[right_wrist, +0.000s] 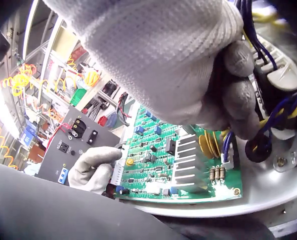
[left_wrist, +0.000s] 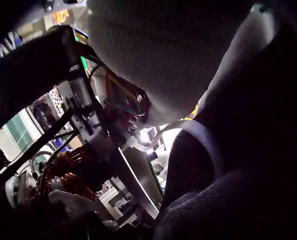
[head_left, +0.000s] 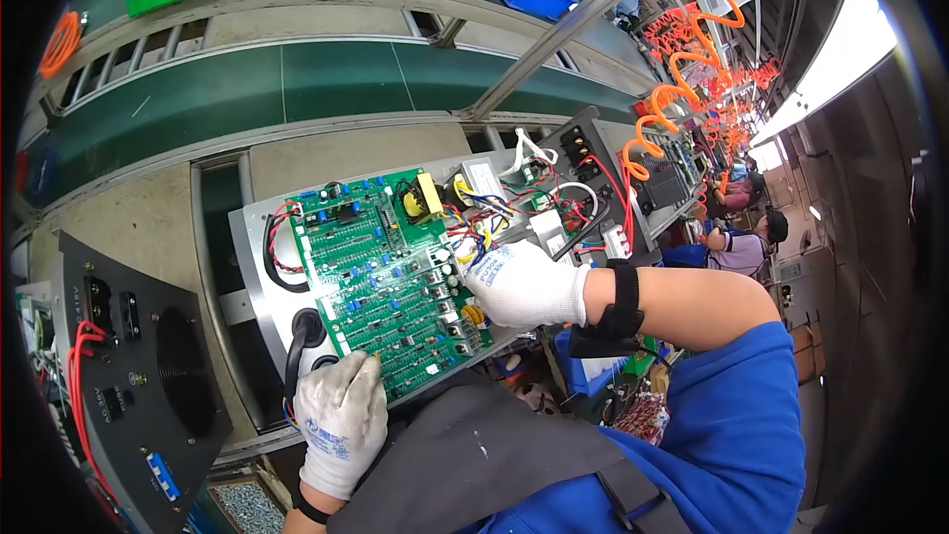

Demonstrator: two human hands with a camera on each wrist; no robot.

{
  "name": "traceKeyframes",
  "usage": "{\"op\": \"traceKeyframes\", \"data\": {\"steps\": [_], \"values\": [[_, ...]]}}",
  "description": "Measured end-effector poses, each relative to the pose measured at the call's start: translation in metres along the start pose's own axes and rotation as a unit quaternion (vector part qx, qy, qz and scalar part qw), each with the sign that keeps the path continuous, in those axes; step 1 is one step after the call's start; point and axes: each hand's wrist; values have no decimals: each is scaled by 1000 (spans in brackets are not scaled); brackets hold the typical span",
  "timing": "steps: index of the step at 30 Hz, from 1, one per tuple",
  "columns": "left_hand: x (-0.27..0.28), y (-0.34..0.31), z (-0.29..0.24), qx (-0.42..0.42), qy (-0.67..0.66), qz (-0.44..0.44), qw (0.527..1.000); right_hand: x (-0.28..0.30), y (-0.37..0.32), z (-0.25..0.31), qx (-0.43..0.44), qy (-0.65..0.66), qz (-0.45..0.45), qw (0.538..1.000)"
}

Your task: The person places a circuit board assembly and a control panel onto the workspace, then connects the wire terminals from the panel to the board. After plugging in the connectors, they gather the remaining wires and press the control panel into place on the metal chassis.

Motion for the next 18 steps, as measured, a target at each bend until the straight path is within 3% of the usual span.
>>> {"op": "traceKeyframes", "data": {"steps": [3, 9, 10, 11, 13, 15, 18], "values": [[-1, 0, -2, 14, 8, 7, 1000, 6, 3, 3, -32, 13, 9, 999], [-6, -5, 1, -2, 26, -6, 1000, 18, 7, 1, 5, 39, 34, 999], [-8, -8, 3, -2, 28, -11, 1000, 30, 9, -1, -4, 57, 99, 993], [-9, -7, 5, -2, 32, -18, 999, 44, 3, -5, 1, 52, 90, 995], [-6, -6, 1, 1, 39, -19, 999, 63, -21, -20, 130, 153, 28, 979], [-5, -3, -4, 6, 36, -19, 999, 82, -42, -44, 118, 214, 39, 969], [0, 1, -13, 3, 65, -13, 998, 58, -55, -102, 38, 207, -58, 976]]}}
Point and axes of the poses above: each hand's wrist, its own y-axis towards the middle knuckle, its own x-axis out of the back of the hand, z = x × y, and after that the axes turned 3 degrees about x, right-handed
